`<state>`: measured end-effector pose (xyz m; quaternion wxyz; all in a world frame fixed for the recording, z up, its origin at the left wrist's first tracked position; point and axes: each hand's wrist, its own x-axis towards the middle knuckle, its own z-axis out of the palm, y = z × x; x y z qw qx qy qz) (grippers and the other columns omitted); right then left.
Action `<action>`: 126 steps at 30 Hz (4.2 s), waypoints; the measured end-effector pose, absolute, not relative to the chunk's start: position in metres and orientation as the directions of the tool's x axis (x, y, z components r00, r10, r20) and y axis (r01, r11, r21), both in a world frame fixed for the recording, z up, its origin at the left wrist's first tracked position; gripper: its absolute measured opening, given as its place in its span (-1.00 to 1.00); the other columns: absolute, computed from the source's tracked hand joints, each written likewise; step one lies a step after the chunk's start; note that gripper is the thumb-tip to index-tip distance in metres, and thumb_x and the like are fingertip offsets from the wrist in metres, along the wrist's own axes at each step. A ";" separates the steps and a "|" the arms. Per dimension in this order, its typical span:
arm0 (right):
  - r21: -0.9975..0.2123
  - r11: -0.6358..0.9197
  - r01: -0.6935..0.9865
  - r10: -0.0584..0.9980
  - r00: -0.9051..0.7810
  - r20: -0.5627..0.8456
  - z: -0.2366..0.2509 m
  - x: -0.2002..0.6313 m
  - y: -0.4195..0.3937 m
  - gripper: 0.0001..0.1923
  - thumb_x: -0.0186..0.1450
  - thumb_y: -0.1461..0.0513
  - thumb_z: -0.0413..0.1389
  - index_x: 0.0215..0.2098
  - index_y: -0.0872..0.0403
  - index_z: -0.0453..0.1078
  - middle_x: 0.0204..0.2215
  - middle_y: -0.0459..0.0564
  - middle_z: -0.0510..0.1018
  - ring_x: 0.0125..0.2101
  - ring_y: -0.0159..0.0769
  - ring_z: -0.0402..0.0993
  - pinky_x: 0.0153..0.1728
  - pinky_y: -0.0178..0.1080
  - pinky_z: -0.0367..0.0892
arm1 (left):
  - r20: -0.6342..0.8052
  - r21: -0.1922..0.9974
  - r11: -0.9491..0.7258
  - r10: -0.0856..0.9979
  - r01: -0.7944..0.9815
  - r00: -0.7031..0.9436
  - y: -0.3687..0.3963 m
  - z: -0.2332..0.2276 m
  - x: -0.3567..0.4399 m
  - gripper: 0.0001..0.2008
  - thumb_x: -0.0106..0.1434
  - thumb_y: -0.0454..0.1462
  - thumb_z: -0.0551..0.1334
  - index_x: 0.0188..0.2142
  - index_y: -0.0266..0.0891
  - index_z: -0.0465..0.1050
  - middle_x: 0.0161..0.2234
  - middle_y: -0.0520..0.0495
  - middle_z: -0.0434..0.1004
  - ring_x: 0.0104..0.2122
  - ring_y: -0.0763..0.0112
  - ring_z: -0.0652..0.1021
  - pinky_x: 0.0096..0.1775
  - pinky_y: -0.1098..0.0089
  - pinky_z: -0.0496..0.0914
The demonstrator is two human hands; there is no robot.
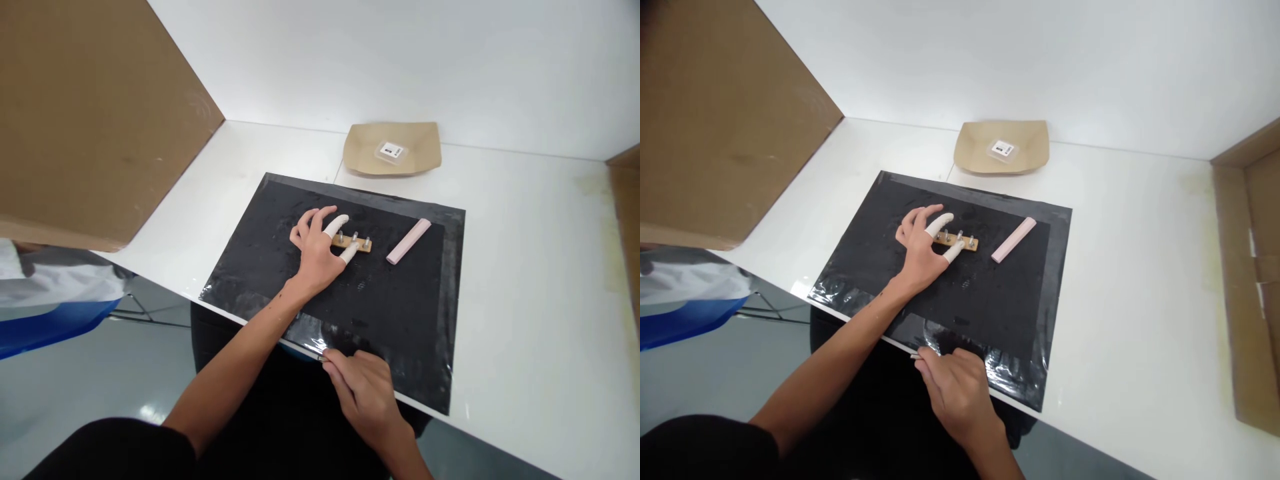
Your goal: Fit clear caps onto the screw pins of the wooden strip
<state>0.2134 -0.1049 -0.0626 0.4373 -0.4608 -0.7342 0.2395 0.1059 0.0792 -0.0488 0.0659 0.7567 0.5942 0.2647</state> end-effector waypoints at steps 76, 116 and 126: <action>-0.823 0.131 0.553 0.961 0.135 0.243 -0.074 0.209 -0.108 -0.68 0.43 0.06 0.07 -0.13 0.05 0.61 -0.58 -0.10 0.58 -0.54 -0.32 0.54 -0.39 -0.33 0.41 | 0.318 0.377 -0.413 0.898 0.829 0.303 0.081 -0.063 0.104 -0.55 0.30 -0.08 0.32 0.16 -0.06 0.47 0.40 -0.13 0.15 0.35 -0.09 0.11 0.24 -0.15 0.11; -0.724 0.321 0.610 0.918 -0.013 0.396 -0.065 0.206 -0.109 -0.84 0.44 0.25 0.13 -0.12 0.08 0.57 -0.45 -0.09 0.66 -0.53 -0.39 0.54 -0.40 -0.32 0.38 | 0.183 0.167 -0.756 0.655 0.633 0.733 0.130 -0.018 0.080 -0.80 0.28 -0.22 0.34 -0.09 -0.10 0.63 0.32 -0.14 0.30 0.35 -0.19 0.14 0.23 -0.22 -0.04; -0.720 0.314 0.619 0.923 -0.019 0.385 -0.064 0.207 -0.109 -0.84 0.44 0.24 0.13 -0.13 0.06 0.57 -0.47 -0.10 0.65 -0.54 -0.37 0.55 -0.40 -0.31 0.39 | 0.176 0.169 -0.746 0.666 0.644 0.725 0.129 -0.016 0.082 -0.79 0.29 -0.22 0.33 -0.08 -0.10 0.61 0.32 -0.15 0.30 0.34 -0.18 0.14 0.23 -0.20 -0.03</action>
